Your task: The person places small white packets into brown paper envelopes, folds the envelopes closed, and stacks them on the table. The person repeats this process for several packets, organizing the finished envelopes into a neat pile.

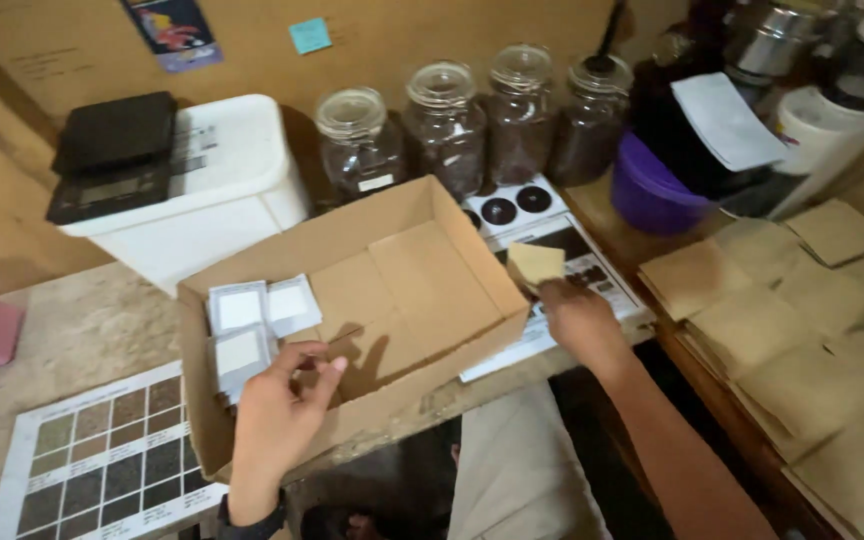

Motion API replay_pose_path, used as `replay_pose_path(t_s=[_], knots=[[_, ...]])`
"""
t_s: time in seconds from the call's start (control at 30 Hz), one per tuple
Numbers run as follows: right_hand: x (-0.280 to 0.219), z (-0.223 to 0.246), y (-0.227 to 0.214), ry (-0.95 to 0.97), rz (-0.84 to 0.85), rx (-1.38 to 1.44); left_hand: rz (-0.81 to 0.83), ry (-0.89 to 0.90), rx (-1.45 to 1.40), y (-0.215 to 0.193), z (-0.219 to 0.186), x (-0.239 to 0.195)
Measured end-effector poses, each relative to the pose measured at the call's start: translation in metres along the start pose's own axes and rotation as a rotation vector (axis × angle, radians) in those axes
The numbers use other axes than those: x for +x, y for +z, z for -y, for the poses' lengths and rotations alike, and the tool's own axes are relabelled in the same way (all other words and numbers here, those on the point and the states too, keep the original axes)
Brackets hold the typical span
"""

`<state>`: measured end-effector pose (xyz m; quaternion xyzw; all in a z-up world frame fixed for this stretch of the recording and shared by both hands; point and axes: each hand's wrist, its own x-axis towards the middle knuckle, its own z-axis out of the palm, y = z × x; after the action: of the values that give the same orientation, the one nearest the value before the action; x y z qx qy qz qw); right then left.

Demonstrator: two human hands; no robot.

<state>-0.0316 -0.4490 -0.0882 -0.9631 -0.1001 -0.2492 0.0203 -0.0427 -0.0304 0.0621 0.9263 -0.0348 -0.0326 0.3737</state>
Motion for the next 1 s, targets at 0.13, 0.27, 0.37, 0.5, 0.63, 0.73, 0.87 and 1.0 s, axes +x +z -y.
replay_pose_path(t_s=[0.13,0.27,0.37,0.5,0.63,0.73,0.87,1.0], knots=[[-0.012,-0.027,0.027,0.055,-0.265,-0.450,0.046,-0.064,0.010,-0.007,-0.010,-0.001],[0.034,0.028,-0.076,0.508,-0.571,0.639,0.080,-0.012,-0.041,-0.004,-0.003,0.002],[0.069,0.077,-0.118,0.640,-0.502,1.164,0.029,0.048,-0.072,-0.001,0.004,0.001],[0.101,0.135,-0.123,0.422,-0.248,1.535,-0.162,0.179,-0.347,-0.005,0.002,-0.006],[0.124,0.172,-0.102,0.346,0.008,1.608,-0.258,0.251,-0.646,0.008,0.025,-0.003],[0.135,0.192,-0.088,0.339,0.064,1.643,-0.334,0.267,-0.755,0.006,0.021,-0.003],[0.140,0.197,-0.065,0.361,0.081,1.628,-0.471,0.251,-0.717,0.006,0.013,-0.008],[0.146,0.191,-0.017,0.350,0.047,1.494,-0.568,0.261,-0.659,0.014,0.027,0.003]])
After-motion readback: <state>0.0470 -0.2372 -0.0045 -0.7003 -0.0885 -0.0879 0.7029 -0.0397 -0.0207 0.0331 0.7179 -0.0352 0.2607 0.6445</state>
